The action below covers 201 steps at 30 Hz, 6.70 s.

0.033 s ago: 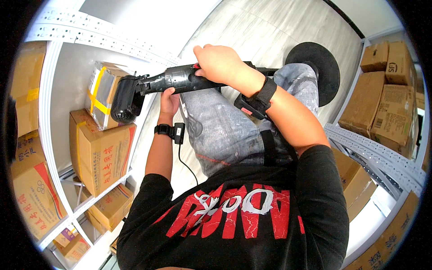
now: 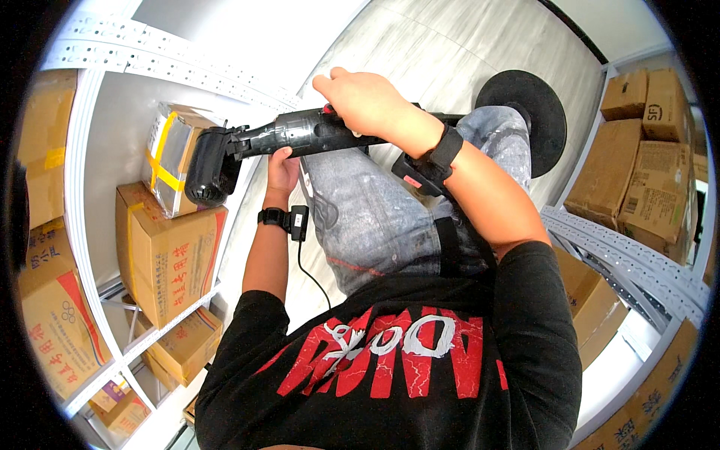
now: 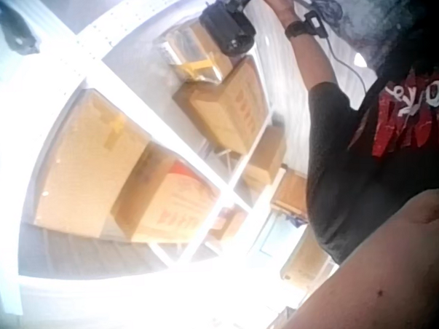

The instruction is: The person sits and uses a screwdriver to tighten screws on a handheld power tool held on their lap. They repeatedly reach for the screwdriver on a nearby shelf, adjust the tool, and continue tightening.

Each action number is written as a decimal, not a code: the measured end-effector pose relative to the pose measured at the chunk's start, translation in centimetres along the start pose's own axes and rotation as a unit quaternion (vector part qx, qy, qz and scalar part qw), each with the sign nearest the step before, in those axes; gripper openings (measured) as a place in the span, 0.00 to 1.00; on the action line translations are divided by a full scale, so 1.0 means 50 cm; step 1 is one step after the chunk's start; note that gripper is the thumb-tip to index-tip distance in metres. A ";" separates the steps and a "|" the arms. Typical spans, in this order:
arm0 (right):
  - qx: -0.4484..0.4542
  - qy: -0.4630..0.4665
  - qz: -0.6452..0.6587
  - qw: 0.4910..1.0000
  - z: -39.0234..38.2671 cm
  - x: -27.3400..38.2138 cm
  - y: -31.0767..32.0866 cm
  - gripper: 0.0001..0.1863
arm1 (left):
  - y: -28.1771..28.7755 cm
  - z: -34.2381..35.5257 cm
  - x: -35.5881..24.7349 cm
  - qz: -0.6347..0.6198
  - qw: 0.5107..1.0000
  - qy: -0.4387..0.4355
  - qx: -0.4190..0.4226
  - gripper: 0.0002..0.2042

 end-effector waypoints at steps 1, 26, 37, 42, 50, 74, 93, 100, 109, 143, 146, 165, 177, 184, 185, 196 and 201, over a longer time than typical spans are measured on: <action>-0.005 0.020 0.002 1.000 0.004 0.002 0.002 0.10 | -0.007 -0.002 -0.002 -0.003 1.000 -0.003 -0.003 0.29; 0.027 -0.053 0.005 0.998 0.007 -0.020 -0.022 0.09 | -0.025 -0.001 -0.008 -0.002 1.000 -0.012 0.000 0.24; 0.115 -0.051 0.001 0.992 0.009 -0.006 -0.037 0.10 | -0.004 0.001 0.001 0.001 1.000 -0.006 0.000 0.24; 0.028 -0.020 0.042 0.999 0.003 0.001 -0.019 0.08 | -0.013 0.001 -0.008 -0.002 1.000 -0.015 0.011 0.26; 0.029 -0.022 0.017 0.999 0.015 -0.005 -0.036 0.11 | -0.011 0.001 -0.002 -0.005 1.000 0.003 0.004 0.25; 0.004 0.058 0.069 0.996 0.009 -0.007 -0.024 0.08 | 0.004 0.003 0.004 0.009 1.000 0.000 -0.014 0.23; 0.008 0.062 -0.039 0.997 0.012 0.036 -0.008 0.05 | 0.000 0.005 0.001 -0.002 1.000 -0.009 0.006 0.25; 0.100 -0.050 -0.065 0.992 0.014 0.018 -0.035 0.05 | -0.005 0.004 0.000 0.004 1.000 -0.001 0.002 0.25; 0.005 0.105 -0.038 0.994 0.010 0.043 -0.008 0.04 | -0.013 0.000 -0.004 0.002 1.000 -0.002 0.012 0.25; 0.021 0.114 -0.001 0.993 0.011 0.036 -0.008 0.06 | -0.008 0.000 0.002 0.005 1.000 0.004 0.011 0.25; 0.049 0.063 -0.024 0.997 0.014 0.025 -0.020 0.06 | -0.023 0.001 -0.005 0.007 1.000 0.001 0.011 0.28; 0.053 0.007 -0.058 0.997 0.015 0.021 -0.041 0.09 | -0.019 -0.002 -0.005 -0.003 1.000 0.005 -0.009 0.26; 0.050 0.091 -0.022 0.994 0.013 0.032 -0.015 0.06 | -0.037 -0.008 -0.014 -0.016 1.000 -0.007 -0.017 0.25; 0.062 0.007 -0.030 0.998 0.017 0.026 -0.026 0.07 | -0.008 -0.001 -0.002 -0.009 1.000 -0.007 -0.004 0.25; 0.048 0.029 -0.008 0.998 0.013 0.033 -0.015 0.07 | -0.005 0.000 0.000 -0.002 1.000 -0.006 -0.004 0.26; 0.042 0.053 -0.019 0.998 0.017 0.025 -0.034 0.07 | -0.010 0.001 0.001 -0.004 1.000 -0.001 -0.006 0.24; 0.062 0.016 -0.021 0.998 0.021 0.019 -0.035 0.09 | -0.001 0.001 0.004 0.002 1.000 0.011 -0.015 0.23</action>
Point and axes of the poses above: each hand's wrist, its own z-axis towards the middle knuckle, its own y-axis out of the back of the hand, x = y × z, the point moved 7 cm from there along z, towards the middle knuckle, and after that the axes turned 4 degrees about y, right-handed, at the moved point
